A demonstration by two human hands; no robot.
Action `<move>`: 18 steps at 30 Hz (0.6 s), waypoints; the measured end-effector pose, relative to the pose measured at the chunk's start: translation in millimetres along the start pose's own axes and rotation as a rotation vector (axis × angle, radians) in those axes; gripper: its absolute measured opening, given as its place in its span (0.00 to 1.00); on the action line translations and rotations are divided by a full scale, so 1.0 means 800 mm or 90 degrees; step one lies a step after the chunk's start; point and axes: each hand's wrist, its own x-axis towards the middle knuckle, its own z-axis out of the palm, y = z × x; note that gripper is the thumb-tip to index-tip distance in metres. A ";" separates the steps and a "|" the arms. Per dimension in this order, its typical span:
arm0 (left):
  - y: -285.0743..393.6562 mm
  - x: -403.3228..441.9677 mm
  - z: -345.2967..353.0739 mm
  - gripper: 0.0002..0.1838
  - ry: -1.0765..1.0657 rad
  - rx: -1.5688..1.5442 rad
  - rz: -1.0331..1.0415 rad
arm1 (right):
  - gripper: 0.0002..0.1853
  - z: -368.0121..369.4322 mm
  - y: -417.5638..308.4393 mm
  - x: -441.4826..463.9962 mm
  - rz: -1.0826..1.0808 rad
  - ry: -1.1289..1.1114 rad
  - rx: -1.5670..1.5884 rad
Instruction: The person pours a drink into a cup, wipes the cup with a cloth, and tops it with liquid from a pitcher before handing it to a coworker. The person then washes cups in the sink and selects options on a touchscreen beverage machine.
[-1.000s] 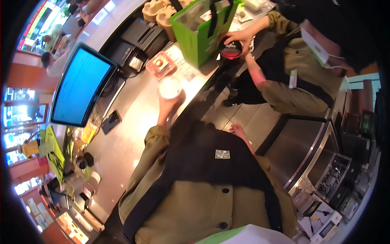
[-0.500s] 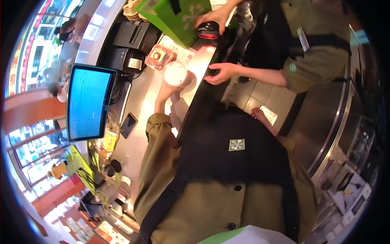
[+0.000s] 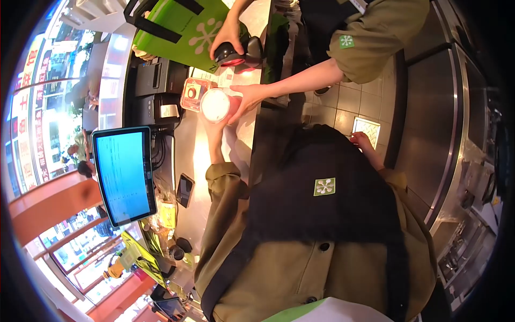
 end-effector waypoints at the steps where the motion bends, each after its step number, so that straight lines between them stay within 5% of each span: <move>1: 0.006 0.005 -0.011 0.45 -0.069 -0.043 -0.042 | 0.14 -0.001 0.000 -0.005 -0.001 0.003 0.023; 9: -0.011 0.048 -0.049 0.41 -0.290 -0.067 -0.215 | 0.18 -0.003 0.040 -0.003 0.001 0.040 0.020; 18: -0.001 0.021 -0.029 0.41 -0.191 -0.240 -0.131 | 0.18 0.007 0.053 -0.007 -0.007 0.034 0.031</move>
